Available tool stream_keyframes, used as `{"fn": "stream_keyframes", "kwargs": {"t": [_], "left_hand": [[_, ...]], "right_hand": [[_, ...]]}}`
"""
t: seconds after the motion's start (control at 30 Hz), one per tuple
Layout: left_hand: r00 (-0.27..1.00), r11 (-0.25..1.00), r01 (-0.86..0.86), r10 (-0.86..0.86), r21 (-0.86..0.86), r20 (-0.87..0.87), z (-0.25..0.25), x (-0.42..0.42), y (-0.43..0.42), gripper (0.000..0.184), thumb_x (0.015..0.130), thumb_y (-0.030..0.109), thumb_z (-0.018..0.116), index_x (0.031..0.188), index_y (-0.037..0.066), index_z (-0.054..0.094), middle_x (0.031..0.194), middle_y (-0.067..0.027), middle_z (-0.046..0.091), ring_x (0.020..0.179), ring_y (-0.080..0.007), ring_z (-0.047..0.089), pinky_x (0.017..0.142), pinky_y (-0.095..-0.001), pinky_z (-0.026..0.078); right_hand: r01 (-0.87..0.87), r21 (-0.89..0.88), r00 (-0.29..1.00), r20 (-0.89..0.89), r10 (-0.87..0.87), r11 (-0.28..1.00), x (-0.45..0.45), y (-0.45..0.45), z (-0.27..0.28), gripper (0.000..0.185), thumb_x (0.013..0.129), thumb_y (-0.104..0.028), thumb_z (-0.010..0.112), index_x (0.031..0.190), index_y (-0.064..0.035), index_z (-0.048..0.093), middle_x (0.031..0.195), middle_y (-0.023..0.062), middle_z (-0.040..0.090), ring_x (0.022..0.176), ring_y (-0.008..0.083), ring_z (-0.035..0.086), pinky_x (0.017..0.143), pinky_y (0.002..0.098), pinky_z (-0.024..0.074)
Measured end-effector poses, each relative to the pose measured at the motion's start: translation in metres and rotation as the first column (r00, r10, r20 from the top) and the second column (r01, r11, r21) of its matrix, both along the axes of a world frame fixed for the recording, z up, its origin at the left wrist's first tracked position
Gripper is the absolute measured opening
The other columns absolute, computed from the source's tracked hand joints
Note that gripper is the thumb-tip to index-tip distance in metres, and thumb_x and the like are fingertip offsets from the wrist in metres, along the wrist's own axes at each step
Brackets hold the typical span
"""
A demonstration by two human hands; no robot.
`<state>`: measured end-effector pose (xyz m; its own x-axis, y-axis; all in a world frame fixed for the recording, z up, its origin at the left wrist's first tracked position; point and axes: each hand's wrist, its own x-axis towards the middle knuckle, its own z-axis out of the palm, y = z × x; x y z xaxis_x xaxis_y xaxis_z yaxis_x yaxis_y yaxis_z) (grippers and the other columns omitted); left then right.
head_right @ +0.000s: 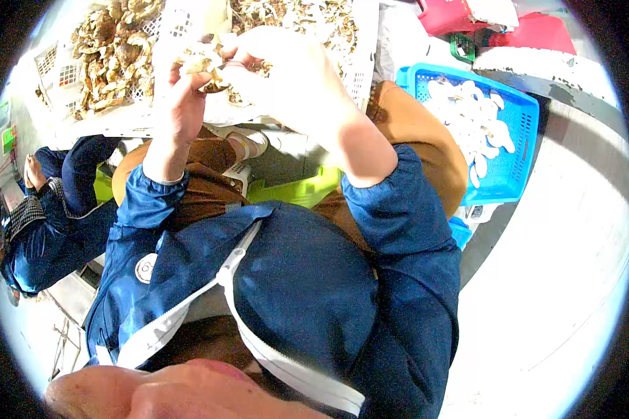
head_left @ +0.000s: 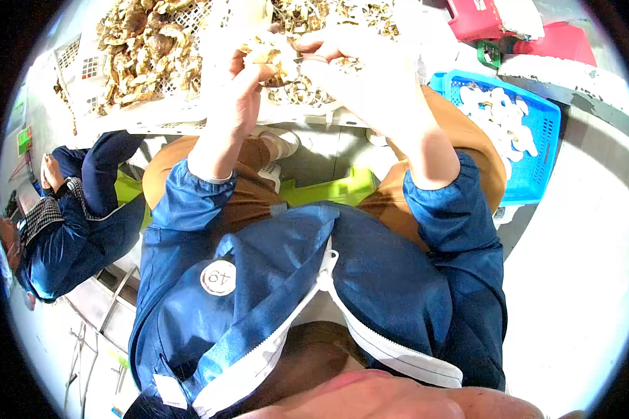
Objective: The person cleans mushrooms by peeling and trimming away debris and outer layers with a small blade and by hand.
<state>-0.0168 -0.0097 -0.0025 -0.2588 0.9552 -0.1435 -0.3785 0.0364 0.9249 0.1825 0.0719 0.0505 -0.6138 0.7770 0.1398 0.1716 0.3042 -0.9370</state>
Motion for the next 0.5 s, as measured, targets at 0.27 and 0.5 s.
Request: {"fn": "stream_keyframes", "kwargs": {"t": [0.27,0.5], "left_hand": [[0.983,0.995,0.079,-0.068,0.061,-0.172,0.002,0.001,-0.002,0.047,0.084,-0.003,0.054,0.131,0.002,0.057,0.130,-0.0100,0.059,0.113,-0.0192,0.059,0.092,-0.0297,0.050],[0.982,0.959,0.187,-0.187,-0.212,0.021,-0.005,-0.015,-0.011,0.049,0.083,0.000,0.051,0.132,-0.004,0.054,0.120,-0.0136,0.064,0.103,-0.0196,0.062,0.086,-0.0310,0.051]], "right_hand": [[0.072,0.072,0.997,-0.045,-0.069,0.995,-0.007,-0.005,-0.010,0.014,0.085,-0.018,0.069,0.088,-0.0044,0.068,0.083,0.0132,0.069,0.076,0.0298,0.069,0.069,0.0375,0.0543],[0.172,0.204,0.979,0.074,-0.191,0.964,0.015,0.000,-0.004,0.014,0.084,-0.014,0.065,0.079,-0.0022,0.059,0.073,0.0153,0.062,0.070,0.0311,0.065,0.063,0.0411,0.0513]]}}
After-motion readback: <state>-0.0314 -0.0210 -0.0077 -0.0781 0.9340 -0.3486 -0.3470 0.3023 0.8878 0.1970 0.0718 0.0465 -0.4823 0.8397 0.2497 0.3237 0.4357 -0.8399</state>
